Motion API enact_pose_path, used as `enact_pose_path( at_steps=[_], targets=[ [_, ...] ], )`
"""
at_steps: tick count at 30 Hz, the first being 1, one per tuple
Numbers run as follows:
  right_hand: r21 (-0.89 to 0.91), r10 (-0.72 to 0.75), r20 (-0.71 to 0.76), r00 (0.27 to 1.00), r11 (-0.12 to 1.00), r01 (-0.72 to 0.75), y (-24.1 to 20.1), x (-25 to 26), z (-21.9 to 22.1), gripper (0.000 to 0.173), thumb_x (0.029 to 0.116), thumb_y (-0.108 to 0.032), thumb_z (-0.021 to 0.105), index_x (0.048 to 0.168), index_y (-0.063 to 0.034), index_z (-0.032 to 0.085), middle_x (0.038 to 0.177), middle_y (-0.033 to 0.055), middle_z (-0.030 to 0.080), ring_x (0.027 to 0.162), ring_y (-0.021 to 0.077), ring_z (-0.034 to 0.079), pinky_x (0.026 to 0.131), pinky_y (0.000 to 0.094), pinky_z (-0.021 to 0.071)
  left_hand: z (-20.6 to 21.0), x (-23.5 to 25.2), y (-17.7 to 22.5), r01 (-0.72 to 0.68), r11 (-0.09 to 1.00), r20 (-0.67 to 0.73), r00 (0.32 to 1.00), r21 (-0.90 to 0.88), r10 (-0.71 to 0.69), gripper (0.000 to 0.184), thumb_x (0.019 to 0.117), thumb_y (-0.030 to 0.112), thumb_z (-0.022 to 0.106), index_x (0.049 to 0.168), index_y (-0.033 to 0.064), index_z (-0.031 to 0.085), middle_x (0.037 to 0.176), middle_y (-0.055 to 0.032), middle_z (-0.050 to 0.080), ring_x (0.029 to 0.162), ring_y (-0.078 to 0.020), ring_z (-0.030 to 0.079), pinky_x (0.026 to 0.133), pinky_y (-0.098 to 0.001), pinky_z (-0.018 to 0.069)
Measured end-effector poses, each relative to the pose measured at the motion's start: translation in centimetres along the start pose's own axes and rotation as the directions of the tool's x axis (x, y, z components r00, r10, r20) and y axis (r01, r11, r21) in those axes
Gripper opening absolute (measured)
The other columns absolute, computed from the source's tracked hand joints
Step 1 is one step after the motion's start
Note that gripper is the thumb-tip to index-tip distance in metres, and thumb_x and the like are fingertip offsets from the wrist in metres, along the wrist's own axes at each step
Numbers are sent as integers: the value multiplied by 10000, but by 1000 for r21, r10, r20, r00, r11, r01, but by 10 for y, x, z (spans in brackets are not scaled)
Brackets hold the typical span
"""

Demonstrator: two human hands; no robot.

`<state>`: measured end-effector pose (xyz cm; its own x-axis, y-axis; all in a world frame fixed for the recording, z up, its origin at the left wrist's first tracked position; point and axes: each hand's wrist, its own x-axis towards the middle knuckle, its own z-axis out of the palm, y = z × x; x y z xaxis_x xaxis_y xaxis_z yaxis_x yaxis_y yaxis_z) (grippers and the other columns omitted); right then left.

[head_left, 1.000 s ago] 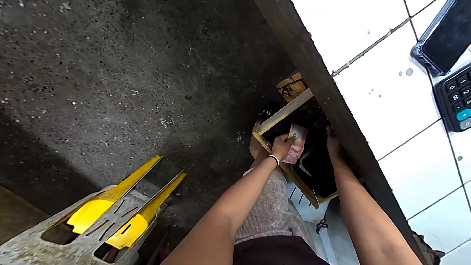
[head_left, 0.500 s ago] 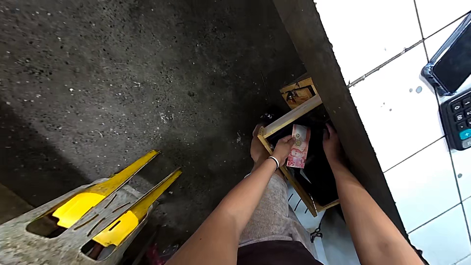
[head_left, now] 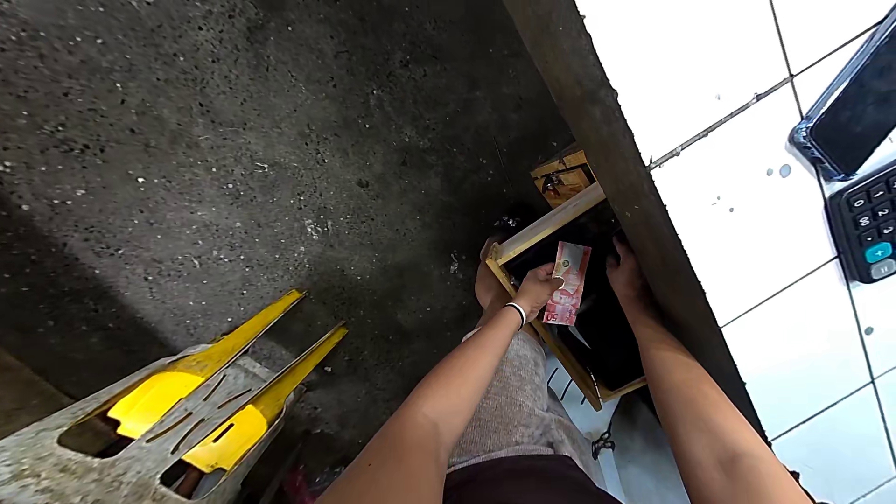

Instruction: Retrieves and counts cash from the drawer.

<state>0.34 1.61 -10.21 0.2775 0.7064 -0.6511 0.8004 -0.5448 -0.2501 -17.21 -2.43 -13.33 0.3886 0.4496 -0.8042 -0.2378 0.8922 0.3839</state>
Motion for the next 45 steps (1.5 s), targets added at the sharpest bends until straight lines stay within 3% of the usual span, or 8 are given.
enact_pose_path(
  at_steps=[11, 16, 21, 28, 32, 35, 40, 45],
  targets=[
    [313, -13, 13, 1000, 950, 8, 61, 54, 34, 463, 1043, -82, 572, 1472, 49, 457, 1378, 283, 580, 1261, 367, 595, 1076, 487, 479, 3, 2, -2, 11, 997, -49, 999, -74, -15, 271, 1039, -25, 424, 1261, -40, 579, 1037, -107, 687, 890, -150, 685, 832, -336, 585],
    [115, 5, -218, 976, 993, 21, 19, -6, 7, 404, 1117, -208, 429, 1364, 68, 591, 1341, 297, 625, 1307, 369, 592, 1129, 486, 426, 7, 2, 2, 26, 996, -85, 996, -88, -33, 278, 1049, -20, 410, 1274, -38, 573, 1032, -107, 676, 877, -147, 674, 821, -328, 576],
    [308, -16, -43, 999, 951, 28, 21, -46, 0, 365, 1098, -199, 457, 1309, 22, 657, 1218, 228, 686, 1094, 299, 670, 986, 443, 515, 12, 8, -3, 46, 968, -115, 990, -249, -76, 285, 1054, -15, 384, 1281, -19, 558, 1046, -131, 670, 897, -192, 679, 837, -375, 575],
    [70, -75, -37, 997, 995, 77, 30, 6, 16, 374, 1089, -154, 501, 1391, 57, 565, 1338, 269, 639, 1273, 407, 612, 1107, 558, 442, 8, 6, 3, 27, 955, -113, 992, -295, -63, 266, 1057, -8, 381, 1244, -19, 570, 1033, -132, 671, 894, -197, 678, 836, -370, 576],
    [43, 84, 113, 990, 995, -90, 14, 18, 9, 374, 1079, -67, 491, 1420, 84, 497, 1377, 336, 573, 1318, 470, 550, 1107, 606, 409, 2, 4, 4, -8, 975, -95, 995, -224, -14, 218, 1039, -9, 499, 1241, -19, 579, 1018, -124, 679, 876, -185, 688, 832, -356, 586],
    [66, 156, 81, 984, 985, -161, 8, 4, 3, 371, 1093, -135, 492, 1390, 83, 534, 1373, 305, 592, 1317, 405, 568, 1126, 534, 413, 3, 6, 0, -21, 994, -106, 994, -108, 10, 262, 1006, -5, 592, 1265, -41, 580, 1036, -134, 690, 873, -167, 693, 830, -339, 590],
    [313, 207, -70, 976, 933, -176, 13, -30, 3, 397, 1076, -310, 547, 1281, 15, 648, 1228, 212, 691, 1161, 314, 658, 1045, 507, 474, 3, 5, -2, -13, 993, -121, 993, -118, -2, 265, 1057, 12, 493, 1306, -49, 560, 1092, -156, 678, 920, -185, 689, 857, -355, 583],
    [280, -59, 69, 996, 959, 37, 14, -61, 8, 314, 1072, -221, 538, 1217, -11, 721, 1185, 167, 707, 1118, 252, 666, 1018, 428, 505, 5, 4, 2, 9, 964, -131, 990, -267, -46, 242, 1086, 56, 424, 1261, -26, 568, 1046, -133, 670, 906, -192, 677, 854, -371, 572]
  ],
)
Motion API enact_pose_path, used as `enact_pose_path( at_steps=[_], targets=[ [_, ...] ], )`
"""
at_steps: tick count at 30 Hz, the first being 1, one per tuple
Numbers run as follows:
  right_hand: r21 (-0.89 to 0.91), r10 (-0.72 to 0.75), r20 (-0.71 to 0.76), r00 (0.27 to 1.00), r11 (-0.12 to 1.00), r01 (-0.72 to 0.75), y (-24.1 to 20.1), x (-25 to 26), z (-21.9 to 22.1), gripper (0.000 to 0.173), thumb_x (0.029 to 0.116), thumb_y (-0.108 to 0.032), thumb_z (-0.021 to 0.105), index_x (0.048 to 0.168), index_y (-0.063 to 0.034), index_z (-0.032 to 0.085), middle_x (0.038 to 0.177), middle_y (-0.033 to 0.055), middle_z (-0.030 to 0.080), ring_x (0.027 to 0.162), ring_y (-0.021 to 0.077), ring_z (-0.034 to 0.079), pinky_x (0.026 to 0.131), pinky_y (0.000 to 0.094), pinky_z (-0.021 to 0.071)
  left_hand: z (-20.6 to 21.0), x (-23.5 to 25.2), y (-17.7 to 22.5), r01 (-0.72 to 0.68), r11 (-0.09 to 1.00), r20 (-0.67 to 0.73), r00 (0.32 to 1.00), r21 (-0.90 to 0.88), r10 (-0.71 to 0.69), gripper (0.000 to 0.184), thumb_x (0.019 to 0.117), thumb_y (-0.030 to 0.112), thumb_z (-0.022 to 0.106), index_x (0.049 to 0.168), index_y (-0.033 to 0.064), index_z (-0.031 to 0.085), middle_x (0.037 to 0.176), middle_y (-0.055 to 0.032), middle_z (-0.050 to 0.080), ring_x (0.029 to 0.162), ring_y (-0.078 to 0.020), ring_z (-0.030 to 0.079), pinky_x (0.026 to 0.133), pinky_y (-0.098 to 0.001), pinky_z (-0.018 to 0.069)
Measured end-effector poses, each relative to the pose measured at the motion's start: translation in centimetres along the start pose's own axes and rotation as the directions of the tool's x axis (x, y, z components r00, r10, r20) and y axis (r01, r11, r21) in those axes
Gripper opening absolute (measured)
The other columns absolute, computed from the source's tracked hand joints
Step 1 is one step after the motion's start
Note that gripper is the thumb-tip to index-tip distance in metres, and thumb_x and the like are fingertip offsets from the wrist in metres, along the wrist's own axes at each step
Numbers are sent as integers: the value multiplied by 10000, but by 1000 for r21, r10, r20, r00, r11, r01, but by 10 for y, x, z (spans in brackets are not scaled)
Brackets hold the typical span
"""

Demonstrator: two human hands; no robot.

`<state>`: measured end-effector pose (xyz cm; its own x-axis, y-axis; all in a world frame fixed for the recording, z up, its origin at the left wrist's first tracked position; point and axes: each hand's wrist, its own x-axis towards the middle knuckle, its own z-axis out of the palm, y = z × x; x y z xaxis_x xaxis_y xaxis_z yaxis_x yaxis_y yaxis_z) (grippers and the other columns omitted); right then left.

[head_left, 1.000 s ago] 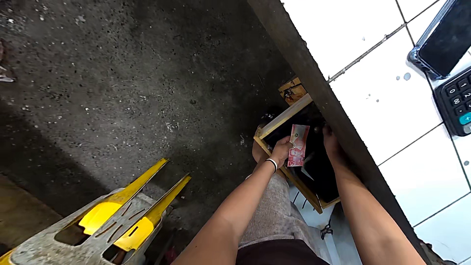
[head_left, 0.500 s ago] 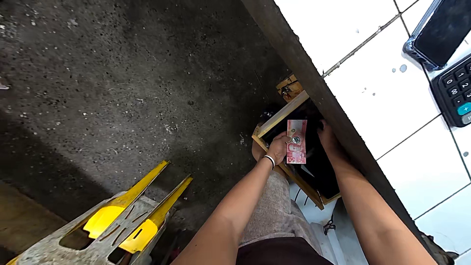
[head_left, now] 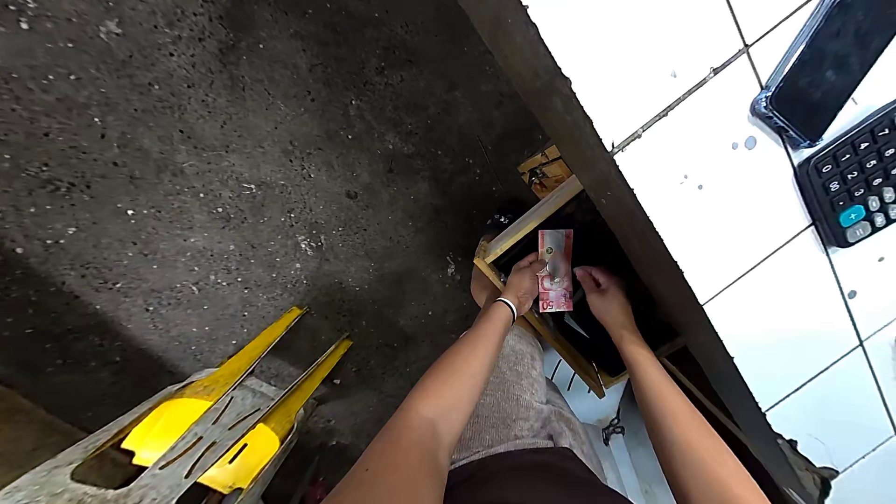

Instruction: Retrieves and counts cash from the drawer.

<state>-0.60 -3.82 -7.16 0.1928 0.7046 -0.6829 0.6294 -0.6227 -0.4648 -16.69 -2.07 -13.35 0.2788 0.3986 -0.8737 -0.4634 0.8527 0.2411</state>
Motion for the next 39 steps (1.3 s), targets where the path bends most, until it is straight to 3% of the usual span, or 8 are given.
enact_pose_path(
  at_steps=[4, 12, 17, 22, 26, 29, 34, 39],
  targets=[
    [-155, 202, -89, 975, 965, -214, -4, 25, -14, 424, 1127, -260, 404, 1439, -23, 567, 1383, 233, 625, 1293, 382, 600, 1098, 565, 435, -10, -2, 8, 1, 1000, 10, 1000, 19, -1, 229, 1087, 83, 436, 1242, -9, 579, 1016, -117, 677, 884, -184, 683, 838, -359, 580],
    [-332, 47, -156, 987, 938, -98, 12, 59, -7, 394, 1100, -140, 467, 1454, 25, 519, 1419, 288, 578, 1354, 424, 546, 1133, 573, 408, -22, -5, 13, -32, 946, 53, 998, 322, 16, 270, 975, -12, 641, 1242, -39, 601, 1033, -126, 696, 877, -157, 695, 832, -320, 590],
    [275, 145, -134, 980, 956, -104, 17, 63, 0, 385, 1123, -129, 347, 1396, 90, 508, 1402, 217, 572, 1310, 187, 535, 1127, 285, 395, -25, -6, 15, -52, 935, 43, 998, 351, 39, 244, 990, -30, 600, 1234, -43, 605, 1022, -118, 687, 863, -145, 686, 822, -314, 587],
    [-282, 93, -152, 984, 950, -133, 10, 54, -10, 407, 1115, -151, 419, 1435, 84, 507, 1426, 321, 553, 1374, 423, 524, 1156, 532, 389, -22, -9, 18, -43, 936, 27, 999, 350, 36, 359, 920, -33, 707, 1259, -39, 590, 1036, -129, 696, 880, -155, 699, 826, -312, 594],
    [139, 114, -215, 970, 987, -85, 37, 77, 2, 386, 1105, -102, 420, 1457, 48, 464, 1461, 239, 518, 1353, 273, 514, 1115, 390, 430, -23, -8, 16, -57, 885, 25, 998, 462, 51, 362, 918, -7, 722, 1252, -49, 587, 1044, -135, 681, 895, -143, 675, 841, -305, 573],
    [89, 77, -276, 958, 995, -54, 79, 102, 12, 425, 1071, -154, 543, 1449, 35, 504, 1460, 254, 539, 1380, 314, 522, 1137, 453, 434, -24, -7, 13, -59, 852, 15, 998, 521, 60, 312, 965, 5, 658, 1265, -50, 589, 1075, -155, 675, 915, -153, 667, 854, -318, 562],
    [63, 294, -103, 950, 955, -289, 2, 50, -15, 458, 1141, -195, 328, 1490, 80, 440, 1541, 285, 450, 1477, 339, 402, 1222, 459, 281, -27, -8, 11, -51, 869, 11, 999, 493, 52, 294, 1039, 40, 548, 1323, -35, 556, 1137, -173, 657, 941, -169, 670, 863, -335, 564],
    [517, 386, -86, 918, 805, -290, -8, 28, -7, 374, 1079, -152, 531, 1420, 0, 538, 1322, 200, 637, 1189, 257, 611, 1001, 414, 458, -24, -11, 11, -20, 953, 16, 1000, 304, 16, 291, 1117, 145, 386, 1277, -22, 561, 1048, -124, 653, 900, -167, 662, 823, -348, 566]
  ],
)
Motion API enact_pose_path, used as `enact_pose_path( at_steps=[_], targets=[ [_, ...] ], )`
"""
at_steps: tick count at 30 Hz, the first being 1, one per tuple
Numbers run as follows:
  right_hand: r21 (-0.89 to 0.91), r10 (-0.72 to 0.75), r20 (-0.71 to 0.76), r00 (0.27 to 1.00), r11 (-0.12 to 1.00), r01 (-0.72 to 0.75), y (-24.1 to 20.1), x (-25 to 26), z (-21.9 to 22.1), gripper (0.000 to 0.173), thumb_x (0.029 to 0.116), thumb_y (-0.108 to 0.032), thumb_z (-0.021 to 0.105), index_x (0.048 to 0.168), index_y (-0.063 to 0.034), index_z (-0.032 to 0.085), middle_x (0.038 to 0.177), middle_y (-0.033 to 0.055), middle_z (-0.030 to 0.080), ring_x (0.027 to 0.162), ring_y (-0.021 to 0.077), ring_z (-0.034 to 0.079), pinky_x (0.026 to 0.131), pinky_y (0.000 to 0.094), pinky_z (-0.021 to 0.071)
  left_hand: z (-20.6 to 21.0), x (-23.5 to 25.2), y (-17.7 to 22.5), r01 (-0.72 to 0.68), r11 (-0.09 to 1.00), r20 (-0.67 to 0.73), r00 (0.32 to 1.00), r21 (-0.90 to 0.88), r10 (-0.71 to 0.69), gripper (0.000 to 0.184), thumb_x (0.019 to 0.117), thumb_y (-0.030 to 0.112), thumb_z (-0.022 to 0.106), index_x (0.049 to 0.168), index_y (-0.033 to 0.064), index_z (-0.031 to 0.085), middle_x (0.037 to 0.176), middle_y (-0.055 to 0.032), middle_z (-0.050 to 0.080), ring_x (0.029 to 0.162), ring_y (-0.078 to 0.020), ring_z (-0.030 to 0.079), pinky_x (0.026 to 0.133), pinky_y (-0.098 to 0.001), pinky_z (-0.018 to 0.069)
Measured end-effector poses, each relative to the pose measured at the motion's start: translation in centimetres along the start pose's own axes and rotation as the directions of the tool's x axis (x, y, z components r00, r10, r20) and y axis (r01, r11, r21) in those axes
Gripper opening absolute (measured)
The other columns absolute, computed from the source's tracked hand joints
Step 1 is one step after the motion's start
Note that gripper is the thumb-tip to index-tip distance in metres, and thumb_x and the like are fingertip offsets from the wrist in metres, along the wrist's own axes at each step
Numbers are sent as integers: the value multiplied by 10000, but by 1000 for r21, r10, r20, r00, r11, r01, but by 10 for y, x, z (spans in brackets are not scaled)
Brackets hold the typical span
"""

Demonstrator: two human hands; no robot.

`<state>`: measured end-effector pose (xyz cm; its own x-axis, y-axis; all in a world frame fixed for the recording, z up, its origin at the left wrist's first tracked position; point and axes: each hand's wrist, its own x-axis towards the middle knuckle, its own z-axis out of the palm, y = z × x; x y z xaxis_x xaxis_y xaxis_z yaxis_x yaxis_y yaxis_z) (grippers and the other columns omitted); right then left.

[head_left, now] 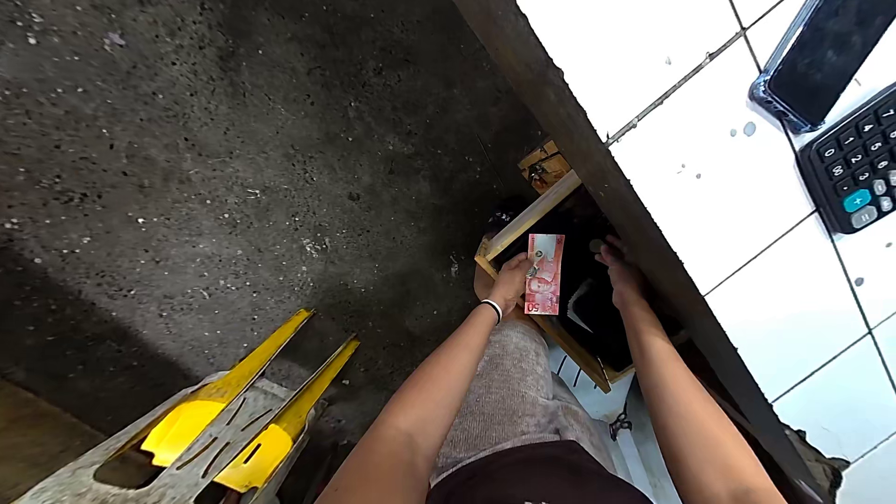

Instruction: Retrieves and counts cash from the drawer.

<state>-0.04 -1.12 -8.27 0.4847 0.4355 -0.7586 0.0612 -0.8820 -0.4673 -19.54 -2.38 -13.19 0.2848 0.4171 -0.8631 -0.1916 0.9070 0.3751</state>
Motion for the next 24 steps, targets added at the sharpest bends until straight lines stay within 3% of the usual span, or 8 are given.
enact_pose_path(
  at_steps=[3, 6, 8, 11, 16, 18, 20, 24],
  targets=[
    [68, -22, -4, 1000, 997, 22, 6, -4, 3, 326, 1047, -99, 586, 1358, -2, 580, 1194, 158, 687, 1046, 192, 653, 883, 347, 504, 3, 0, 2, -2, 1000, 6, 1000, 0, 2, 262, 1108, 111, 403, 1262, -25, 566, 1033, -125, 660, 874, -165, 675, 801, -340, 578],
    [91, -93, 11, 996, 992, 92, 6, -11, 4, 313, 1017, -51, 620, 1320, 24, 598, 1143, 155, 690, 963, 161, 662, 850, 304, 525, 6, 1, 2, -35, 995, 29, 999, 92, 32, 228, 1068, 51, 495, 1261, -39, 577, 1023, -122, 671, 860, -142, 682, 806, -316, 586],
    [44, -180, 111, 977, 983, 176, 6, -21, 4, 290, 994, -31, 638, 1270, 53, 612, 1092, 157, 695, 931, 157, 677, 852, 306, 557, 9, 2, 2, -40, 993, 32, 999, 114, 37, 235, 1052, 37, 529, 1267, -42, 583, 1032, -127, 678, 865, -140, 684, 812, -312, 585],
    [-229, -235, 232, 944, 930, 288, -5, -30, 4, 290, 1037, -160, 610, 1284, -18, 661, 1176, 135, 724, 1082, 189, 690, 983, 384, 538, 11, 2, 4, -34, 994, 54, 998, 100, 28, 240, 1044, 32, 541, 1270, -38, 582, 1052, -127, 687, 882, -145, 691, 822, -314, 589],
    [-629, -360, 121, 925, 693, 352, -17, 7, 25, 407, 1115, -253, 440, 1466, -83, 555, 1365, 196, 648, 1250, 391, 629, 1059, 603, 466, 11, -1, 5, -35, 989, 102, 995, 141, 21, 249, 1021, -13, 551, 1264, -39, 595, 1061, -121, 690, 897, -133, 684, 848, -307, 578],
    [-708, -387, 105, 916, 618, 342, -29, 19, 37, 423, 1114, -198, 439, 1485, -6, 503, 1382, 266, 615, 1286, 435, 599, 1086, 607, 438, 12, -4, 10, -35, 986, 120, 993, 161, 15, 251, 1019, -23, 545, 1265, -47, 590, 1082, -123, 684, 909, -125, 679, 854, -301, 573],
    [-795, -282, 135, 950, 541, 274, -61, 11, 46, 437, 1099, -113, 453, 1496, 72, 439, 1460, 298, 536, 1383, 423, 514, 1159, 561, 369, 11, -9, 14, -34, 982, 133, 991, 185, 9, 253, 1008, -42, 545, 1256, -48, 591, 1077, -113, 677, 900, -104, 670, 842, -276, 568],
    [-851, -295, 142, 945, 450, 268, -81, 6, 52, 396, 1091, -42, 433, 1442, 137, 460, 1480, 326, 500, 1424, 425, 467, 1183, 533, 342, 7, -15, 16, -20, 982, 170, 985, 186, -13, 312, 975, -93, 538, 1282, -55, 575, 1097, -115, 665, 905, -96, 658, 838, -264, 563]
  ],
)
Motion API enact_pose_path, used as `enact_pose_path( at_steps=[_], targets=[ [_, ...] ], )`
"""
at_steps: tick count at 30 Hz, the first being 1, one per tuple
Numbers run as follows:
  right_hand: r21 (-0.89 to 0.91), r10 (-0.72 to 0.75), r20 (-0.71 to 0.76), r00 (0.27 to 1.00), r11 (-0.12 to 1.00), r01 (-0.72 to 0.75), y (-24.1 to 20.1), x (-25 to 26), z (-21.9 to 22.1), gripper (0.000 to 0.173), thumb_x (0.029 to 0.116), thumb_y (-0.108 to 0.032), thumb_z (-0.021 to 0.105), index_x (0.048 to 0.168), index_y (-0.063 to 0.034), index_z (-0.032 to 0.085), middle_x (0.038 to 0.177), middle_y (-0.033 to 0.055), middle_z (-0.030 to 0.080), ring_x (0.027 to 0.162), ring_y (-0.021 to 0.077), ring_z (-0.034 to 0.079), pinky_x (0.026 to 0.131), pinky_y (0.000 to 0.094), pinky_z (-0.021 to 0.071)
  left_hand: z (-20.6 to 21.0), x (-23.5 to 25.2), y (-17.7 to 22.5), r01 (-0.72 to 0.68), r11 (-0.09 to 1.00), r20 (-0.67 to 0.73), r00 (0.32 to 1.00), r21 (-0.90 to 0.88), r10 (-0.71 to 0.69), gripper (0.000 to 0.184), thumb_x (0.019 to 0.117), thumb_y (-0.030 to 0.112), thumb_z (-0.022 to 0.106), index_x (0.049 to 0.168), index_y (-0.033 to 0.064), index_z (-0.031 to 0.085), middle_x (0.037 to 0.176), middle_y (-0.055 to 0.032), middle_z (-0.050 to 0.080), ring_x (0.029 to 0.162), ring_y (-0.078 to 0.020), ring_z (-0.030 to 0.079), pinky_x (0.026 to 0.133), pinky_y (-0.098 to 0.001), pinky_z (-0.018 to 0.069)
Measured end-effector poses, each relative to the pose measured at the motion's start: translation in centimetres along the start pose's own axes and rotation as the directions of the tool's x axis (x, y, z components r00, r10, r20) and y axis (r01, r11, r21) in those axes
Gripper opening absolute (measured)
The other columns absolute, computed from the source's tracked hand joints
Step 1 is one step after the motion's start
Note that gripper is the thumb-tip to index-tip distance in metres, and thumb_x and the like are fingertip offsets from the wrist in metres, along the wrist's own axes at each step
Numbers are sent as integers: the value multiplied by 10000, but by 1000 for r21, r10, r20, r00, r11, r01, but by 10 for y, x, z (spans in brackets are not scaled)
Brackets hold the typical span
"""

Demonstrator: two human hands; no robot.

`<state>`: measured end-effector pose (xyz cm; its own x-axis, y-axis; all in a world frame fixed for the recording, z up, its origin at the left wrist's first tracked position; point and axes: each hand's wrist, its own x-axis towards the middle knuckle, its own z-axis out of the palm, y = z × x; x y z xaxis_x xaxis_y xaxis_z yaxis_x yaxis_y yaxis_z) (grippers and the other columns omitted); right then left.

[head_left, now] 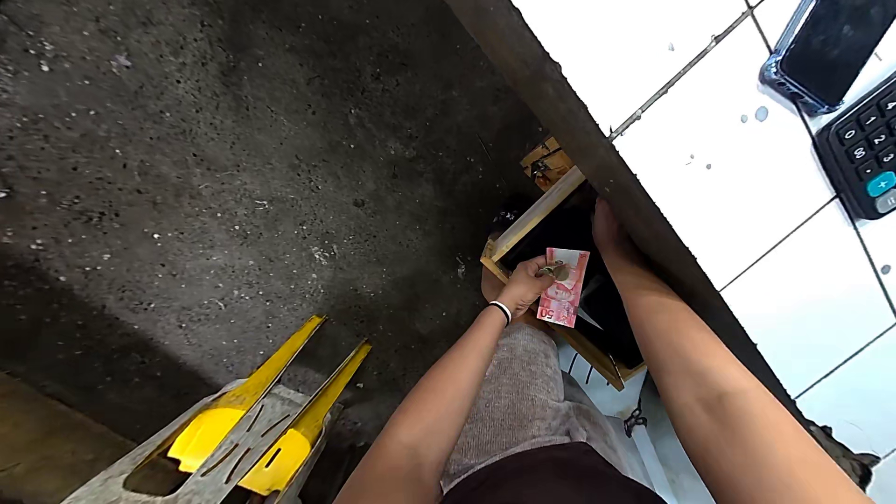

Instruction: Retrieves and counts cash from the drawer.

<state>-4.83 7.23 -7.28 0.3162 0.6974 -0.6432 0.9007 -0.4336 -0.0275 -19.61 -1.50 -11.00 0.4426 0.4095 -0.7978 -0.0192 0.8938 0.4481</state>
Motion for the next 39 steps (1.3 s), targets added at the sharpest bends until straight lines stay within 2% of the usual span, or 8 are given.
enact_pose_path(
  at_steps=[7, 10, 13, 16, 19, 24, 35, 39],
  targets=[
    [77, 3, 140, 990, 997, -14, -13, -1, -16, 404, 1074, -33, 489, 1439, 137, 457, 1459, 340, 509, 1403, 454, 474, 1169, 548, 347, -10, -6, 2, -77, 997, 15, 997, 14, 77, 307, 961, -80, 542, 1263, -64, 596, 1101, -106, 684, 920, -81, 668, 854, -256, 564],
    [224, 28, 7, 1000, 974, -29, -10, -5, -15, 370, 1047, -32, 549, 1366, 154, 528, 1423, 345, 538, 1393, 438, 486, 1182, 511, 338, -14, -11, 5, -89, 996, -17, 996, -2, 89, 277, 967, -76, 552, 1237, -60, 612, 1068, -94, 691, 898, -76, 671, 840, -253, 566],
    [429, 13, -61, 998, 903, 14, 18, -1, 7, 400, 1113, -137, 428, 1413, 113, 514, 1464, 314, 520, 1420, 379, 475, 1197, 482, 337, -18, -16, 9, -94, 995, -32, 995, -16, 94, 262, 982, -64, 557, 1238, -57, 613, 1069, -95, 691, 895, -82, 674, 834, -254, 568],
    [679, 85, 49, 995, 728, -96, 46, -7, 31, 461, 1126, -298, 410, 1405, 42, 550, 1361, 244, 610, 1266, 327, 582, 1104, 492, 415, -19, -25, 12, -94, 995, -28, 995, -41, 93, 240, 985, -52, 570, 1221, -50, 618, 1047, -86, 700, 887, -94, 686, 832, -268, 579],
    [866, 145, 146, 979, 460, -197, 51, -27, 34, 329, 1108, -235, 475, 1238, 26, 626, 1085, 123, 667, 963, 168, 619, 875, 329, 503, -19, -40, 20, -88, 994, -29, 996, -62, 87, 232, 986, -59, 559, 1211, -43, 613, 1024, -80, 709, 873, -113, 701, 824, -284, 592],
    [958, 83, 241, 967, 141, -250, 50, -79, 9, 236, 1098, -157, 487, 1054, 6, 653, 858, 36, 686, 742, 81, 633, 677, 225, 519, -16, -75, 42, -83, 990, -77, 994, -117, 75, 242, 1018, -50, 498, 1245, -36, 578, 1013, -90, 722, 851, -152, 727, 802, -316, 616],
    [965, -41, -191, 981, 176, 195, 83, -190, -92, 196, 1046, -89, 556, 969, -9, 718, 762, -38, 687, 677, -2, 625, 675, 171, 534, 51, -157, 111, -99, 978, 97, 988, -186, 119, 303, 1080, 40, 323, 1223, 12, 588, 1019, -99, 744, 878, -181, 748, 803, -339, 630],
    [950, 0, -310, 951, 44, 310, 105, -213, -122, 196, 1056, -69, 515, 1028, -1, 696, 814, -14, 707, 713, 34, 657, 709, 190, 564, 86, -173, 139, -77, 963, 235, 962, -257, 140, 404, 1123, 207, 248, 1203, 23, 599, 1053, -140, 736, 944, -238, 746, 849, -380, 622]
  ],
)
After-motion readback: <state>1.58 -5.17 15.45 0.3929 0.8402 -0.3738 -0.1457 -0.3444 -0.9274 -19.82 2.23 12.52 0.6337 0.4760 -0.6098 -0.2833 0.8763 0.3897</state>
